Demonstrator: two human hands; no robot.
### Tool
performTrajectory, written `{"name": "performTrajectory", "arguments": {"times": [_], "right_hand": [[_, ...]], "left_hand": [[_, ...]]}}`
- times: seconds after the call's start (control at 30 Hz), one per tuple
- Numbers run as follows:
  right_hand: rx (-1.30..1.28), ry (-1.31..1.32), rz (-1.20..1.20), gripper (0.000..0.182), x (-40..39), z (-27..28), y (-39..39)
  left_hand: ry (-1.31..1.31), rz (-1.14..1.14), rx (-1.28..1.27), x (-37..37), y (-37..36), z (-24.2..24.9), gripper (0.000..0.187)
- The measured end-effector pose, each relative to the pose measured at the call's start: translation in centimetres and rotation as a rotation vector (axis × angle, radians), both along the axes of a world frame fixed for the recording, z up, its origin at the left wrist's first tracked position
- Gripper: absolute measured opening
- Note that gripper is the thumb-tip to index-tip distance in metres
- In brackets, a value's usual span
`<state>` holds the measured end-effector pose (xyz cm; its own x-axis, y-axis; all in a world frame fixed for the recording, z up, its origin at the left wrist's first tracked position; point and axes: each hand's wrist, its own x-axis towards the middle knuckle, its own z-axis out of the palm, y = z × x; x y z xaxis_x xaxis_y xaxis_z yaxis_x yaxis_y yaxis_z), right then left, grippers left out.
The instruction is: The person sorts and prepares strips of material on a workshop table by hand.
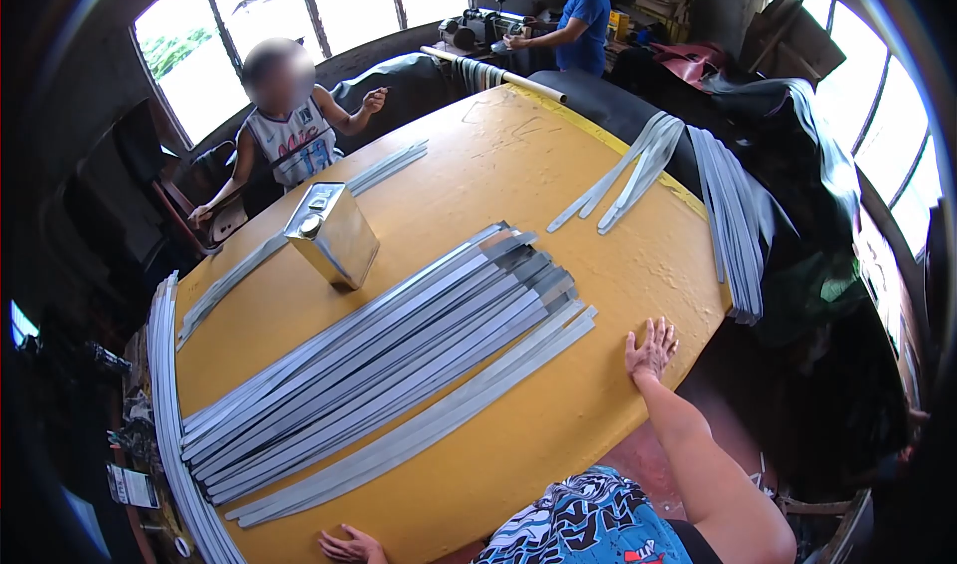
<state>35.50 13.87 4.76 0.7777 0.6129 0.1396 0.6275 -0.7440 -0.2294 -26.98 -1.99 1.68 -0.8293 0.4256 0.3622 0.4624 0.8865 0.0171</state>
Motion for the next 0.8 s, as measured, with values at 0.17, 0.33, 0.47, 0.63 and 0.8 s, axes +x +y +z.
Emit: {"name": "performTrajectory", "arguments": {"times": [0.17,0.33,0.47,0.63,0.8], "right_hand": [[0.012,-0.018,-0.001,0.061,0.0,0.0,-0.1],[0.024,-0.011,0.002,0.06,-0.1,0.2,-0.1],[0.017,0.015,0.004,0.062,-0.1,0.4,-0.1],[0.011,0.024,0.005,0.062,-0.2,0.7,-0.1],[0.039,0.002,0.004,0.062,-0.1,0.2,-0.2]], "left_hand": [[1.036,-0.534,-0.121,1.5,-0.7,5.7,0.05],[1.007,-0.549,-0.189,2.1,-1.4,7.3,0.049],[0.973,-0.596,-0.187,1.4,-1.8,6.6,0.048],[0.968,-0.52,0.073,1.3,-0.3,4.8,0.048],[1.084,-0.54,0.006,1.0,-0.6,5.6,0.047]]}}
